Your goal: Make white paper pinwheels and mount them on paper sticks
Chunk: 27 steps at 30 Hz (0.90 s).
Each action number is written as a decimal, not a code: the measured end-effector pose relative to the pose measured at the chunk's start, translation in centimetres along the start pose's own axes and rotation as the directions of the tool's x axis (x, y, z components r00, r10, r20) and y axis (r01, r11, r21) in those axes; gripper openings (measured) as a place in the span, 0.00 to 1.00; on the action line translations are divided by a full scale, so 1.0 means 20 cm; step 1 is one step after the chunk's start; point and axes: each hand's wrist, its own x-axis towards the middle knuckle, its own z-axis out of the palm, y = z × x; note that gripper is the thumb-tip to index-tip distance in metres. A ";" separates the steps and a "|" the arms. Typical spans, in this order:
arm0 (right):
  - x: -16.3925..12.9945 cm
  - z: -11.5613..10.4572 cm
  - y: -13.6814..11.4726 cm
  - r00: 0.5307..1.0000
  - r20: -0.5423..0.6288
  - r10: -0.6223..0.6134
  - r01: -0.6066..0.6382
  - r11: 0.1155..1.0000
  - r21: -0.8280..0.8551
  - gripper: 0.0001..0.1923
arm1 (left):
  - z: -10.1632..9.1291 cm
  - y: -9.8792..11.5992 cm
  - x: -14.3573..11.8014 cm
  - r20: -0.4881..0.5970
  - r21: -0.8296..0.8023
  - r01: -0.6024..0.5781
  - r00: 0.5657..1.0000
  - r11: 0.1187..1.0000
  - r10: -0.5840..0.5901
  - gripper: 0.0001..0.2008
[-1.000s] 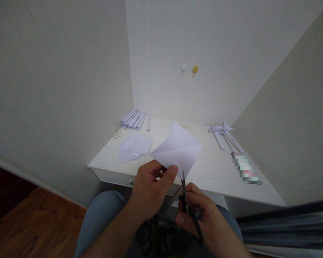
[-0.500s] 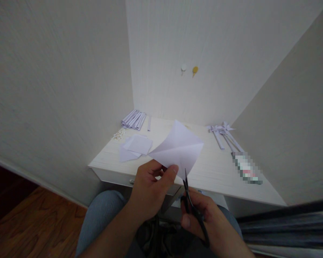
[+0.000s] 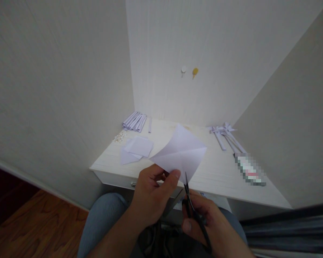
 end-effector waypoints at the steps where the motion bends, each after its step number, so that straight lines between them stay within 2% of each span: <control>1: 0.00 0.00 0.00 1.000 0.004 -0.005 0.005 1.000 0.020 0.25 | 0.00 0.00 0.00 -0.001 -0.004 -0.005 1.000 1.000 0.005 0.10; 9: -0.01 0.00 0.01 1.000 -0.002 0.010 -0.010 0.999 0.037 0.25 | 0.00 0.00 -0.01 -0.022 -0.012 0.003 1.000 1.000 -0.003 0.10; 21: 0.00 0.00 0.00 0.999 -0.020 0.044 -0.045 0.998 -0.050 0.29 | 0.01 0.01 -0.01 -0.030 0.018 0.032 0.999 0.999 -0.032 0.12; 27: 0.00 0.00 0.01 0.999 0.014 0.037 -0.038 0.999 0.018 0.28 | 0.01 0.00 -0.01 -0.025 0.002 0.030 0.999 1.000 -0.030 0.11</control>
